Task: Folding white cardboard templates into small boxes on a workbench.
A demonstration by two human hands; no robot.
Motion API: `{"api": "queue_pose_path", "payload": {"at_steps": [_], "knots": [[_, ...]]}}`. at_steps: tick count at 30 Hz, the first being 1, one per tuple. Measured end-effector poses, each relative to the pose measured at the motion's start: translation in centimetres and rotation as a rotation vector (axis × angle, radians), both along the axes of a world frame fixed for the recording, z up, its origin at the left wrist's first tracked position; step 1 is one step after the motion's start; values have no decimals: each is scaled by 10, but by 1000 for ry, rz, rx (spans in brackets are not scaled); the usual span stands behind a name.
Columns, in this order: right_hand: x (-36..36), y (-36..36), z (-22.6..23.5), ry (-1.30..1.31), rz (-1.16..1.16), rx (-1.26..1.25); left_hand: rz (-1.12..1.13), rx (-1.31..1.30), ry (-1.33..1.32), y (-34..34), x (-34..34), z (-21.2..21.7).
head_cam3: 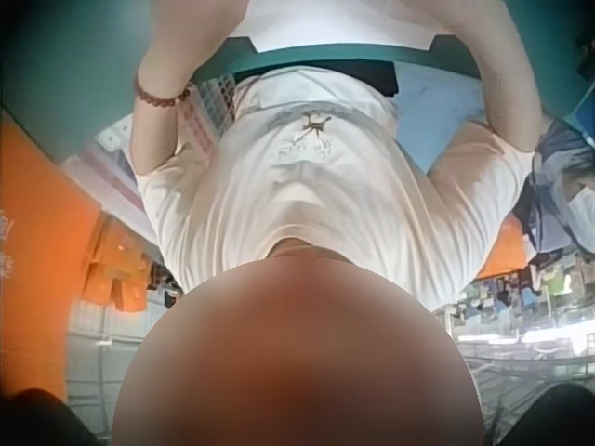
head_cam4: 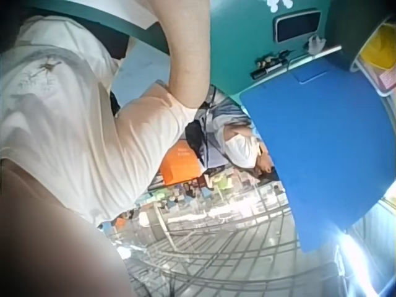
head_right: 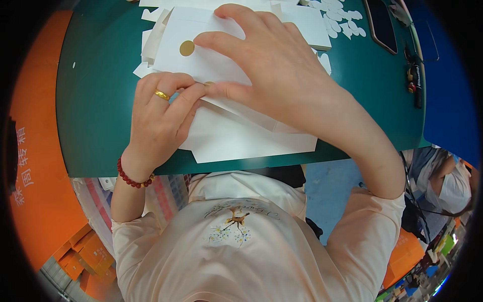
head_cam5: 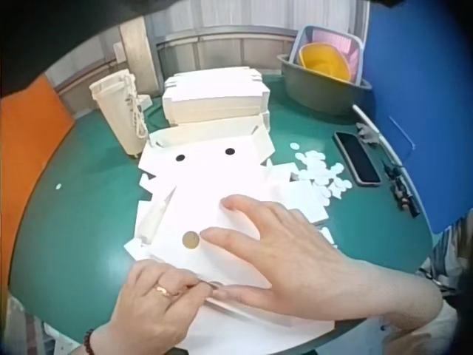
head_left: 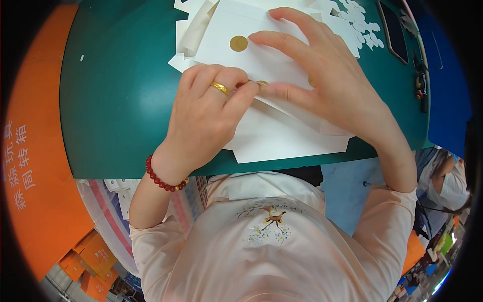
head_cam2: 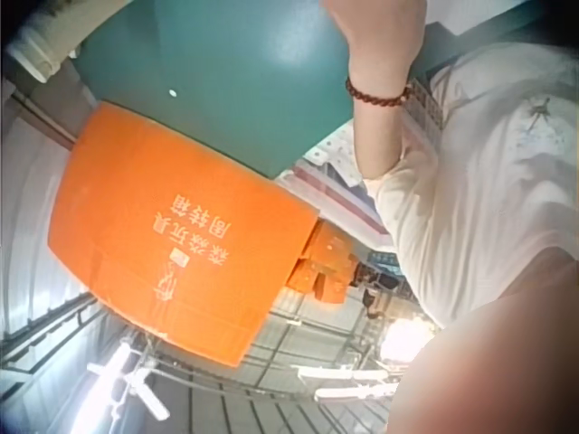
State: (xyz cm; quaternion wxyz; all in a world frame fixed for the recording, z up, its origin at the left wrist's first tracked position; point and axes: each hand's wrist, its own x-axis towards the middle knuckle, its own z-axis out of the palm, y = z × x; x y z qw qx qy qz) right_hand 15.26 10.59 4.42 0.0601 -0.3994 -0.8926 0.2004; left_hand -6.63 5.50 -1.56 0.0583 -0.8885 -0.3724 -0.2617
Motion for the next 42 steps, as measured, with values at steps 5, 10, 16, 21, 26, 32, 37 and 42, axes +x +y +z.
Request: {"api": "queue_pose_path", "payload": {"at_steps": [5,10,16,21,26,32,37,42], "knots": [[1,-3,-4,-49,81,93,1,-69,-7,1,-1,0],[-3,-7,12,-113,24,188,-6,-59,41,0,-5,0],[2,-13,-33,12,7,461,15,-56,34,-1,-2,1],[-2,-11,-32,78,-26,432,12,-75,32,0,-3,4],[-7,-6,-14,48,-28,450,16,-58,-2,0,-2,2],[-22,10,28,-199,47,-140,-30,3,15,-4,-8,-7],[-25,16,35,-223,51,-184,-58,-33,-35,-3,-10,-8],[-29,18,40,-261,55,-212,-35,-104,-89,-3,-8,-5]]}}
